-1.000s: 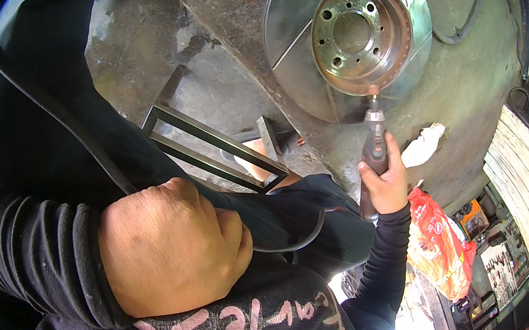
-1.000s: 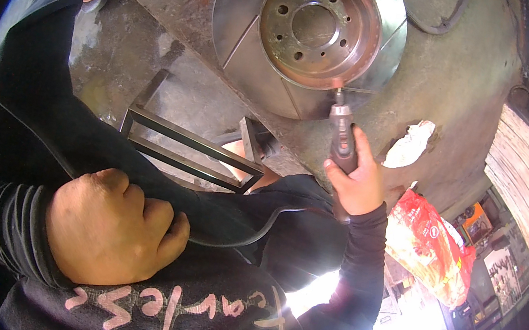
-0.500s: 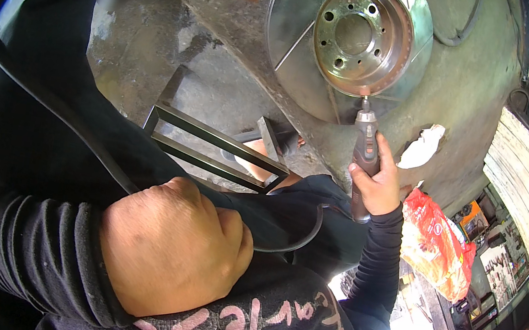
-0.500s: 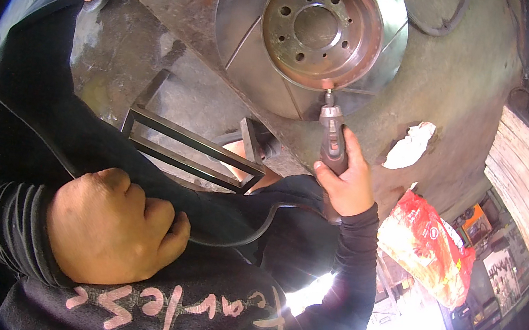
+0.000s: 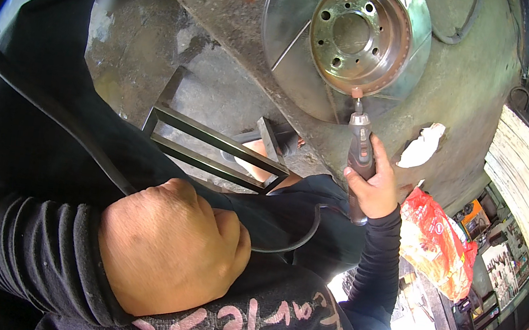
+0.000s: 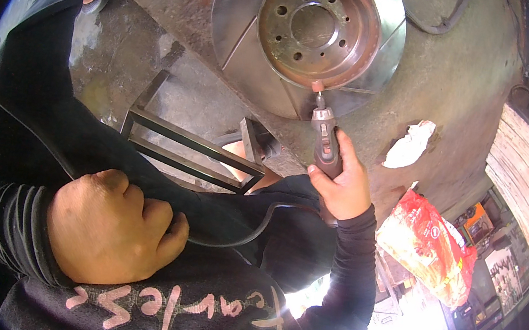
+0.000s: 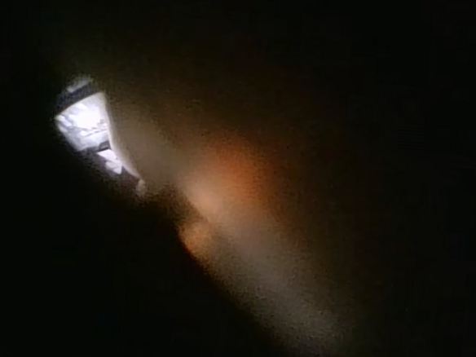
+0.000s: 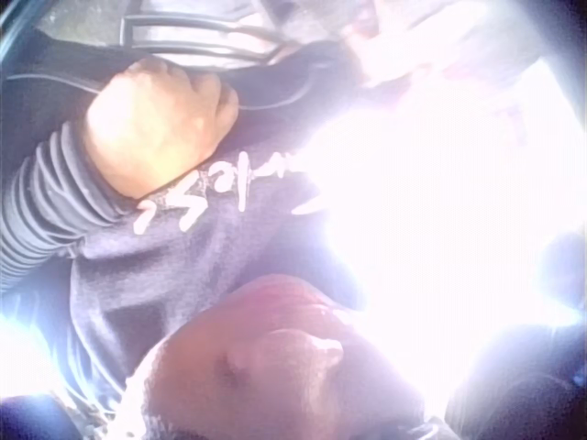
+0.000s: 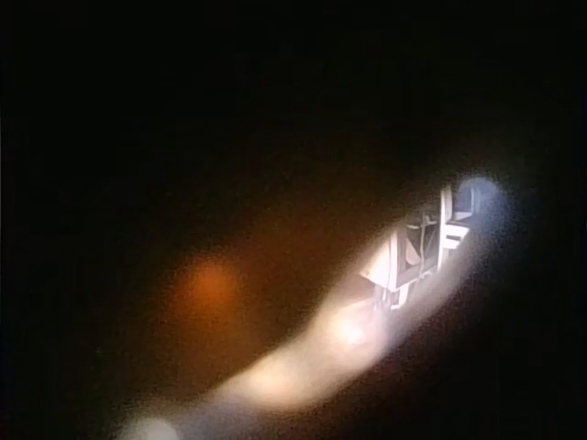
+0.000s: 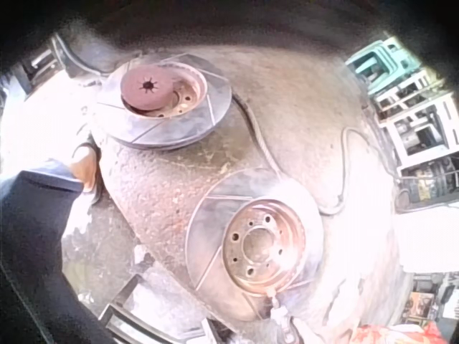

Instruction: The person uses a rotary tool to grind the surface of a brake disc, then wipes it with a cloth. They repeat the grinding and wiping on the same disc and later on a second disc, handling each disc one at a time.

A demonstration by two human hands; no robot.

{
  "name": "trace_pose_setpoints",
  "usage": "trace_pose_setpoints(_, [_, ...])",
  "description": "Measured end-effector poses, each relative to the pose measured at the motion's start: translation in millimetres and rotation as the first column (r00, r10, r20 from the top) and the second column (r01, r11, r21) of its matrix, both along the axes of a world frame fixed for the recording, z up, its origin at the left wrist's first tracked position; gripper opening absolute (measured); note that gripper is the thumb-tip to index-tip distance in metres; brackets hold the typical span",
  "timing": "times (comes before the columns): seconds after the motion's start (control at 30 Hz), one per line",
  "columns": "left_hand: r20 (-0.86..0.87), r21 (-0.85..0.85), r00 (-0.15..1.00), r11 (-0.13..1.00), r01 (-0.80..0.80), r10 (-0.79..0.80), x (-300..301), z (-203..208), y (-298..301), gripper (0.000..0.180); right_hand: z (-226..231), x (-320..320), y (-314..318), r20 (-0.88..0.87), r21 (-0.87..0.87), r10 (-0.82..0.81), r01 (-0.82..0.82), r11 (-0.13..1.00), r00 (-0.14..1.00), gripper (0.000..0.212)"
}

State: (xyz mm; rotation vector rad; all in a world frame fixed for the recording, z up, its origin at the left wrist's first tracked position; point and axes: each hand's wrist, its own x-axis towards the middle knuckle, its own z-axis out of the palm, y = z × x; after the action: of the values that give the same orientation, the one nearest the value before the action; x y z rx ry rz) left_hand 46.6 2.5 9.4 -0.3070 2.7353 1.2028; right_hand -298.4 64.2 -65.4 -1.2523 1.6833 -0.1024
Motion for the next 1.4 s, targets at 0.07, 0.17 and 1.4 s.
trace_pose_setpoints(0.07, [0.003,0.002,1.000,1.000,-0.007,0.007,0,0,0,0.028,1,0,0,0.023,0.014,-0.032,0.032,0.999,0.999,0.070])
trace_pose_setpoints(0.17, [0.033,0.016,0.999,0.999,-0.041,0.040,0,2,3,0.028,-2,-13,2,-0.005,0.068,-0.181,0.180,0.981,0.984,0.069])
trace_pose_setpoints(1.4, [0.002,-0.017,0.997,0.997,-0.082,0.082,-4,0,-1,0.030,17,-43,-44,0.009,0.148,0.042,-0.043,0.988,0.999,0.073])
